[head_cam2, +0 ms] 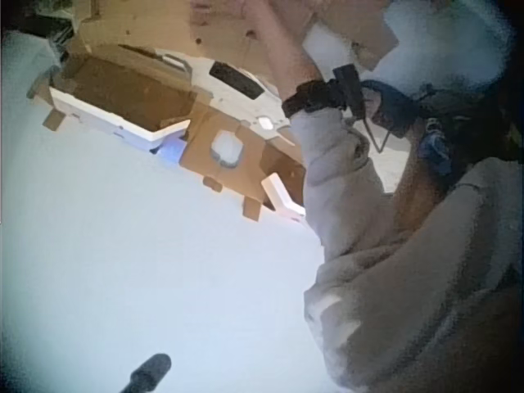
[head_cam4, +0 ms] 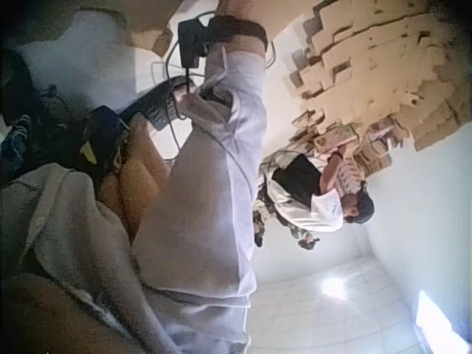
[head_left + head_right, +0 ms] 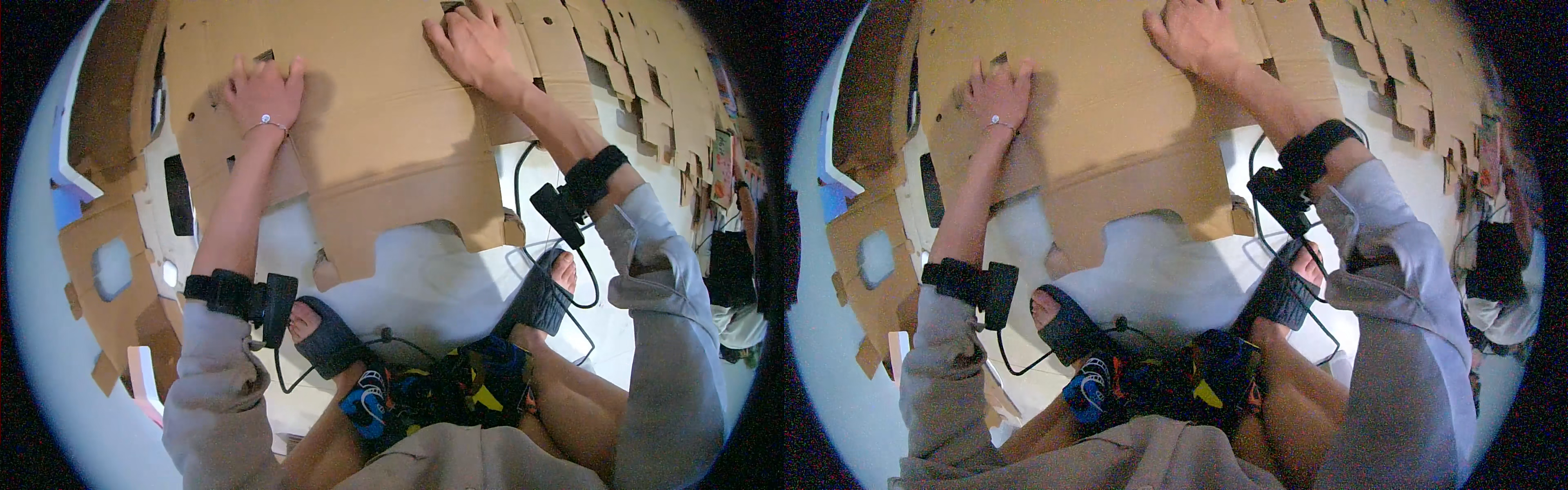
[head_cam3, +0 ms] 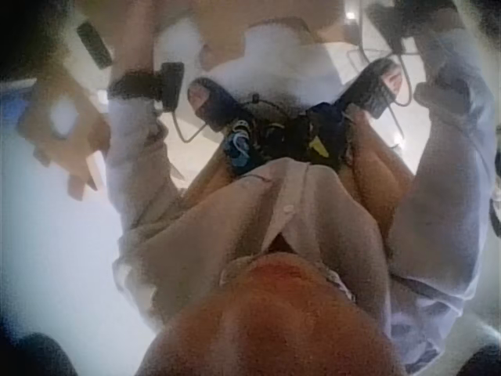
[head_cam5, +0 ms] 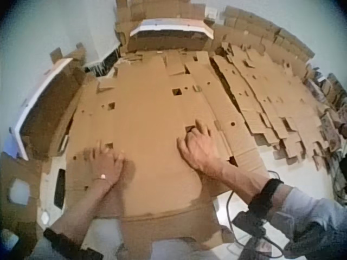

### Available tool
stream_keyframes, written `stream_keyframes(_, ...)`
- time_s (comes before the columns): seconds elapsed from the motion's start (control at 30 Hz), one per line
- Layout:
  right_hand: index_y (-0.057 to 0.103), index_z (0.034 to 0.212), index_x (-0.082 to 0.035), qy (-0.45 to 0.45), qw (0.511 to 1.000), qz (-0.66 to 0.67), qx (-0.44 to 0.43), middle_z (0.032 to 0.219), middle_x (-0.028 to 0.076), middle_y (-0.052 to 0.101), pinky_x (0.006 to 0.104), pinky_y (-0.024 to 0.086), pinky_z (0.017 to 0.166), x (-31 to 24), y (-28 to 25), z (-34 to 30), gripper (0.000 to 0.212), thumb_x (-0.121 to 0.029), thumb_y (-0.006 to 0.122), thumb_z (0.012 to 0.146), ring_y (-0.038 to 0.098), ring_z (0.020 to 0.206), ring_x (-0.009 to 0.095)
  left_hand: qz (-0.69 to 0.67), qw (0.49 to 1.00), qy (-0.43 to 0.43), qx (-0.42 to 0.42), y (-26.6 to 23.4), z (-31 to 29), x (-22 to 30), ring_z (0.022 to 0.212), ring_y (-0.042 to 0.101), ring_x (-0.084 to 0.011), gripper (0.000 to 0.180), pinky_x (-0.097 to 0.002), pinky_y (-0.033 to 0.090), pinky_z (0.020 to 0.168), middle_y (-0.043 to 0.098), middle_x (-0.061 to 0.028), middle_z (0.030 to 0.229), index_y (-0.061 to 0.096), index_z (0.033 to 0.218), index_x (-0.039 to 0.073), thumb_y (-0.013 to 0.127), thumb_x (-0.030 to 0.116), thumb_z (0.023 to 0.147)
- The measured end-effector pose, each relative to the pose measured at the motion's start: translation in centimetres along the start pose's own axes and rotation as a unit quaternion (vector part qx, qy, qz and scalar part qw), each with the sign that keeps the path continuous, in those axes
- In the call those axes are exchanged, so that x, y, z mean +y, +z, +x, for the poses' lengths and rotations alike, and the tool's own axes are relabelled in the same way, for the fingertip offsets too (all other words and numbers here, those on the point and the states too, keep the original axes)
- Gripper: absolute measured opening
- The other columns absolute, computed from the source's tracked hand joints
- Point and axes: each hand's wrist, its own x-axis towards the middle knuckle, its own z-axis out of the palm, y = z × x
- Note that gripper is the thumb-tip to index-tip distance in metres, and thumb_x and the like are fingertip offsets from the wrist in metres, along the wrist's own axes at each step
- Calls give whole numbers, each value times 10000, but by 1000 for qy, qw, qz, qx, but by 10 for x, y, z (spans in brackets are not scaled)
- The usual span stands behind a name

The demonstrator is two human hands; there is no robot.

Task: Folding and assembling a pre-cut cardboard sheet into a structural component.

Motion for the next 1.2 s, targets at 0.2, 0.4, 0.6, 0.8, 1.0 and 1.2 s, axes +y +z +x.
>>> stream_keyframes(0.2, 658, 943, 84, -20, 1000, -8, 3, 1095, 235, 636, 534, 294, 1042, 3, -3, 5, 490, -344, 420, 939, 411, 1266, 400, -18, 999, 19, 43, 7, 4, -5, 1393, 284, -326, 689, -569, 207, 1096, 590, -116, 1279, 671, 1111, 18, 348, 596, 921)
stream_keyframes(0.4, 665, 909, 85, -5, 1000, 23, 18, 1067, 238, 647, 542, 297, 1040, -4, -10, 19, 493, -341, 419, 934, 415, 1264, 409, -29, 999, 1, 38, 6, 23, -10, 1397, 281, -320, 678, -569, 211, 1096, 588, -127, 1283, 691, 1098, 65, 348, 619, 911)
stream_keyframes(0.6, 665, 916, 92, -16, 1000, 18, 18, 1081, 248, 640, 535, 302, 1041, 6, 0, 24, 497, -333, 409, 938, 422, 1255, 431, -21, 1000, -1, 7, 5, 31, -8, 1408, 260, -307, 728, -568, 209, 1097, 558, -116, 1328, 688, 1095, 46, 306, 639, 915)
stream_keyframes(0.8, 660, 967, 62, -27, 999, -6, 22, 1092, 248, 628, 534, 310, 1041, 7, 4, 15, 478, -328, 383, 953, 416, 1252, 447, -42, 999, 6, 27, 15, 25, -10, 1416, 244, -301, 709, -555, 199, 1105, 558, -109, 1327, 675, 1121, 47, 280, 608, 941)
stream_keyframes(1.0, 648, 1104, -60, -94, 993, -73, -15, 1110, 241, 617, 535, 309, 1046, 8, -1, 1, 373, -282, 386, 959, 412, 1248, 457, -36, 999, 38, -12, 7, 16, -14, 1425, 218, -302, 694, -557, 174, 1117, 530, -90, 1359, 648, 1160, 44, 290, 599, 945)
stream_keyframes(1.2, 640, 1128, -11, -55, 994, -73, -55, 1182, 234, 594, 514, 289, 1077, 5, -1, 0, 455, -334, 362, 970, 386, 1284, 428, -38, 999, 27, -16, 7, 10, -12, 1427, 214, -309, 678, -558, 167, 1120, 535, -100, 1345, 653, 1137, 40, 297, 585, 951)
